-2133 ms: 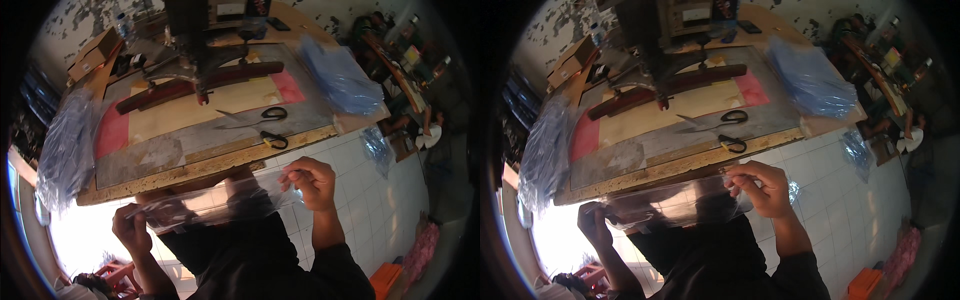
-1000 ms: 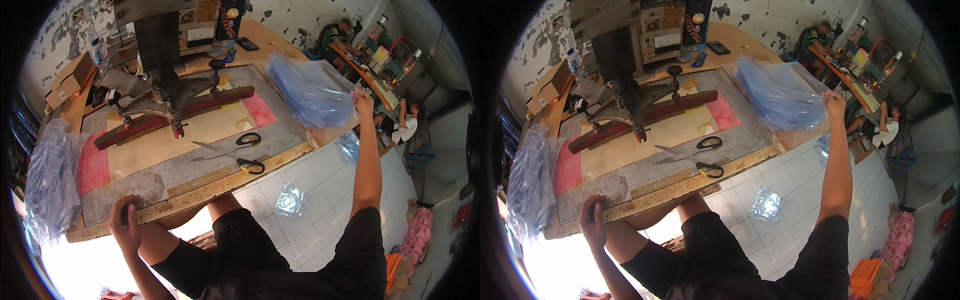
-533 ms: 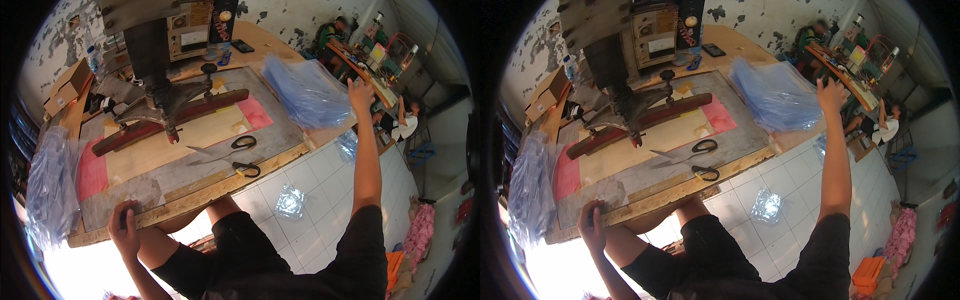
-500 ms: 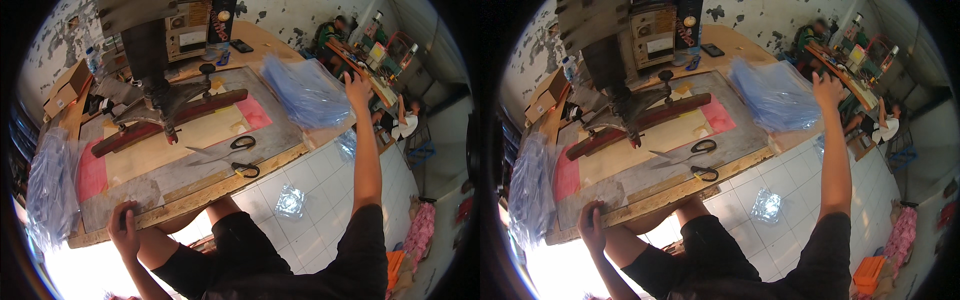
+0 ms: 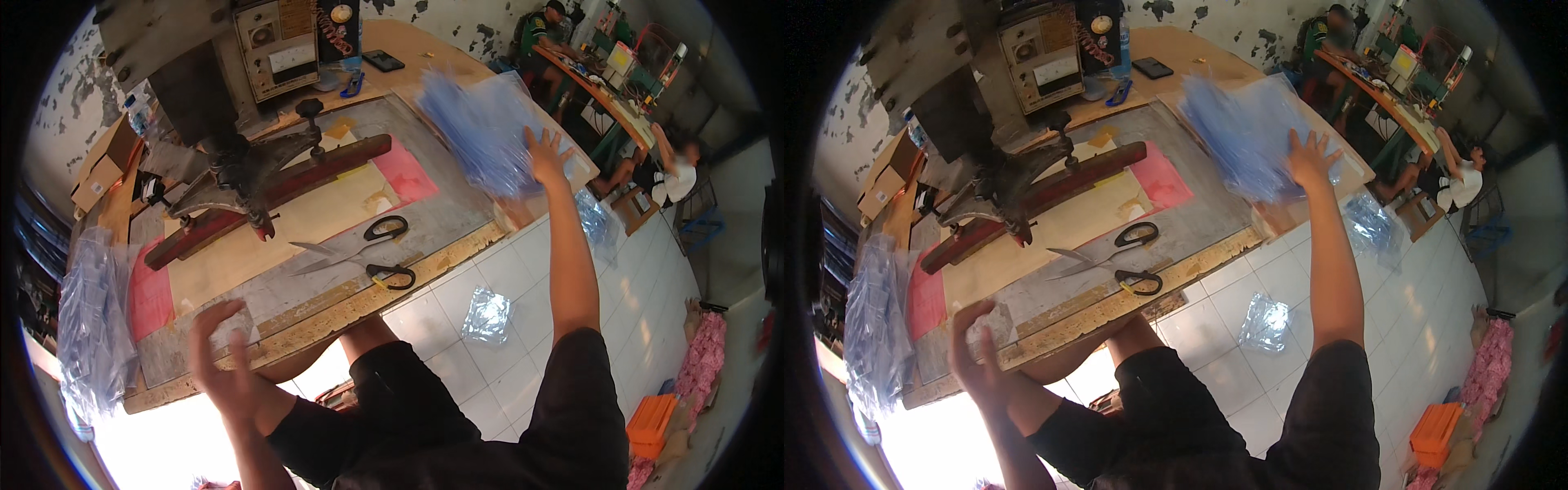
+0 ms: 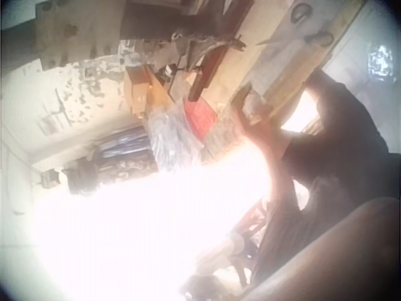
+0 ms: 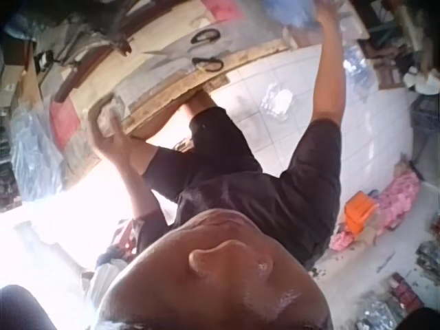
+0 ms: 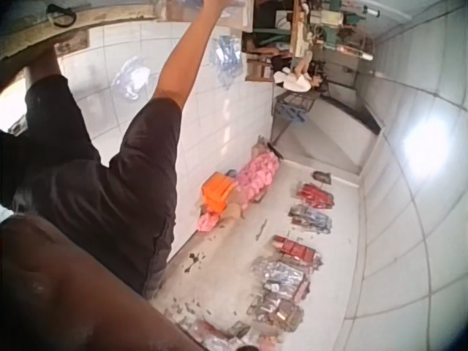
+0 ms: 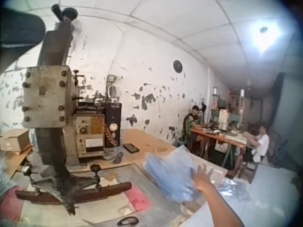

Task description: The person cuts and trims transparent plastic sheets using scissors and folds them by hand.

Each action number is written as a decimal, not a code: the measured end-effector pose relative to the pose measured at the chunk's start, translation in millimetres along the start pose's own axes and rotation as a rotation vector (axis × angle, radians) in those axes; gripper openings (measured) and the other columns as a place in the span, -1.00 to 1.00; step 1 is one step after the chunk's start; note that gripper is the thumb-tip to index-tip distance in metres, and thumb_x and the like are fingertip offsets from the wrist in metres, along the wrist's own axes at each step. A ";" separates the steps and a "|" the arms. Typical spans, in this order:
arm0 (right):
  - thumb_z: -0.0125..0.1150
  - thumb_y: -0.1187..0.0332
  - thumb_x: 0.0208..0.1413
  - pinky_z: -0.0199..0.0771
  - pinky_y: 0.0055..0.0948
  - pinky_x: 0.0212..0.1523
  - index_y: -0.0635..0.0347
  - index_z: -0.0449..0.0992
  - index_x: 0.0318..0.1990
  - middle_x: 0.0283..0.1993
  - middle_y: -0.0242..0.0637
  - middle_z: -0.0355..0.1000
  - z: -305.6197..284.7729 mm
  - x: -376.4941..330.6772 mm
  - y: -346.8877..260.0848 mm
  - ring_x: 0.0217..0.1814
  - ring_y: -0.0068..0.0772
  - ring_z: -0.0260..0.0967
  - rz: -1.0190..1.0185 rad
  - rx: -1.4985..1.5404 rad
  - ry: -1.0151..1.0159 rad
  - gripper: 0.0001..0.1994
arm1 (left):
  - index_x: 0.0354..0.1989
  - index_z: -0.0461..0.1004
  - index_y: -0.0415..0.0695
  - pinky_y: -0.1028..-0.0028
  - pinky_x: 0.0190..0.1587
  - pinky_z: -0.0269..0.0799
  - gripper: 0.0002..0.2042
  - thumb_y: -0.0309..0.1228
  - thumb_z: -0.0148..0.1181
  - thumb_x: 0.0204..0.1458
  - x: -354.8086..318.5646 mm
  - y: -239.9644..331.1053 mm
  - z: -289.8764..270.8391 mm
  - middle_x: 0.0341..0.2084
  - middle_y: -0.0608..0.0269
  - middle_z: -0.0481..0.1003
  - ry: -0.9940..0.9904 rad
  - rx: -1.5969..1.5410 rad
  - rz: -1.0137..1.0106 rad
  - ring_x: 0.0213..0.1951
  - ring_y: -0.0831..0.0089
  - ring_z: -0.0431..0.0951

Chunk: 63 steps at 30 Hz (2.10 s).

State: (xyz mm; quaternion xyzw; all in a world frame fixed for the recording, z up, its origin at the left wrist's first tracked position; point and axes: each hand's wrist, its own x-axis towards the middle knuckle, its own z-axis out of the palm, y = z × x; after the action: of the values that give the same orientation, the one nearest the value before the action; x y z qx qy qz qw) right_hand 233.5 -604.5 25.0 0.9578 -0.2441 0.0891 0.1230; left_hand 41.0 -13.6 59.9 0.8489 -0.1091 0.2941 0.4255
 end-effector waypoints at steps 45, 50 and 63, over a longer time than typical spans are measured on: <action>0.08 -0.34 0.14 -0.15 0.04 0.54 0.02 0.38 0.36 0.48 0.00 0.18 17.2 10.7 54.5 0.60 0.01 -0.04 -0.079 0.550 0.275 -0.21 | 0.31 0.26 -0.43 -0.05 0.48 -0.13 -0.42 -0.15 -0.19 0.33 84.3 123.9 415.4 0.37 -0.27 0.20 -0.412 0.217 0.526 0.46 -0.07 0.08; 0.06 -0.38 0.14 -0.03 -0.11 0.52 0.14 0.31 0.41 0.51 0.05 0.12 8.4 10.7 53.2 0.60 0.07 -0.06 -0.049 0.565 0.141 -0.12 | 0.35 0.22 -0.43 -0.05 0.49 -0.14 -0.34 -0.05 -0.16 0.31 83.6 126.6 411.4 0.37 -0.39 0.14 -0.416 0.229 0.506 0.46 -0.18 0.04; 0.05 -0.39 0.12 0.07 -0.05 0.47 -0.01 0.31 0.42 0.52 0.13 0.06 14.0 13.2 52.9 0.56 0.17 0.00 -0.039 0.537 0.117 -0.15 | 0.39 0.19 -0.37 -0.07 0.48 -0.18 -0.14 0.25 -0.15 0.24 83.6 128.0 406.8 0.36 -0.56 0.06 -0.445 0.228 0.486 0.45 -0.29 -0.01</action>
State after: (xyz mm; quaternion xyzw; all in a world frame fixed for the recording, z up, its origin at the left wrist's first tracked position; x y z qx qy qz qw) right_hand 220.6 -659.3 24.9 0.9539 -0.1856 0.2033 -0.1197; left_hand 217.7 -406.7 4.5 0.8835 -0.3644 0.2047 0.2113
